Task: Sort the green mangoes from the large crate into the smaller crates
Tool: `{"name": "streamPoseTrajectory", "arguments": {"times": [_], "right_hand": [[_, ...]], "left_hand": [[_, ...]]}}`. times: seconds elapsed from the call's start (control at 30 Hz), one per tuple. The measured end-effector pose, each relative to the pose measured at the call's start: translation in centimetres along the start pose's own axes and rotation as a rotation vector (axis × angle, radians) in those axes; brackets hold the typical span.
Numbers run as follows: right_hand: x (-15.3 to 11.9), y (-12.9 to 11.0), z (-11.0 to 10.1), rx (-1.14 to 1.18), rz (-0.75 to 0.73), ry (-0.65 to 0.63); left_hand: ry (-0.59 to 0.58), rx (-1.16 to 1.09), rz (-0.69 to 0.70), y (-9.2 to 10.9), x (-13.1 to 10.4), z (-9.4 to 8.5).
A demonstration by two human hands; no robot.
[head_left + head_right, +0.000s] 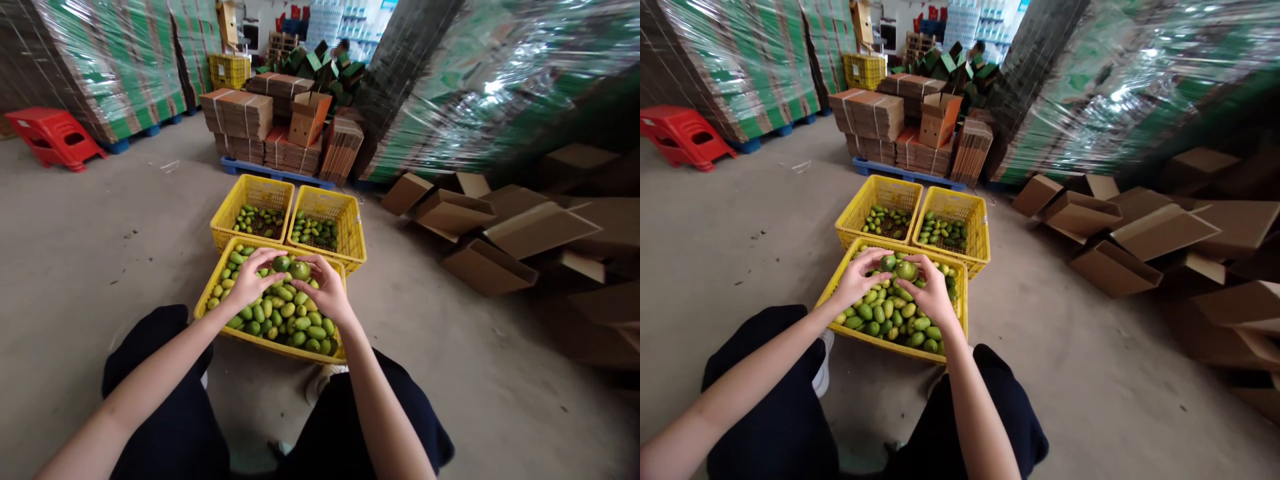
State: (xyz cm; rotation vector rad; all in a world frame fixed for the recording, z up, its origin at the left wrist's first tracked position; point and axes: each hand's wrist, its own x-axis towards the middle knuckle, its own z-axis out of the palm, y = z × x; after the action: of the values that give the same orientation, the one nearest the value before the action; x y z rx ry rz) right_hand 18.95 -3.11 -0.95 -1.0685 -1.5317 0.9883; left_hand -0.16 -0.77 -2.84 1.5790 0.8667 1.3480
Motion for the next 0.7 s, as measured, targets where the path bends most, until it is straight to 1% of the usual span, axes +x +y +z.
{"name": "streamPoseTrajectory", "arguments": {"times": [0.1, 0.17, 0.23, 0.3, 0.37, 0.43, 0.5, 0.57, 0.63, 0.7], "right_hand": [[0.1, -0.2, 0.4, 0.032, 0.033, 0.022], [0.0, -0.6, 0.5, 0.110, 0.081, 0.045], [-0.4, -1.1, 0.4, 0.233, 0.160, 0.075], [-0.9, -1.3, 0.1, 0.395, 0.280, 0.099], [-1.3, -1.2, -0.1, 0.567, 0.412, 0.100], [-1.3, -0.7, -0.2, 0.711, 0.500, 0.113], [-0.8, -0.1, 0.0, 0.818, 0.532, 0.141], [-0.1, 0.6, 0.5, 0.932, 0.542, 0.175], [0.4, 1.2, 1.1, 1.054, 0.571, 0.220], [0.6, 1.5, 1.5, 1.159, 0.584, 0.267]], "left_hand": [[-0.002, -0.072, -0.054, 0.3, -0.2, 0.1], [0.019, -0.200, -0.166, 0.6, -0.2, 0.2], [0.064, -0.421, -0.351, 1.0, 0.0, 0.1], [0.107, -0.666, -0.577, 1.3, 0.5, 0.1], [0.132, -0.849, -0.774, 1.6, 0.8, 0.1], [0.135, -0.973, -0.894, 1.8, 0.9, 0.4], [0.134, -1.100, -0.926, 1.7, 0.7, 1.0], [0.162, -1.227, -0.888, 1.5, 0.5, 1.5], [0.239, -1.312, -0.834, 1.1, 0.5, 2.0], [0.319, -1.337, -0.825, 0.9, 1.0, 2.2]]}}
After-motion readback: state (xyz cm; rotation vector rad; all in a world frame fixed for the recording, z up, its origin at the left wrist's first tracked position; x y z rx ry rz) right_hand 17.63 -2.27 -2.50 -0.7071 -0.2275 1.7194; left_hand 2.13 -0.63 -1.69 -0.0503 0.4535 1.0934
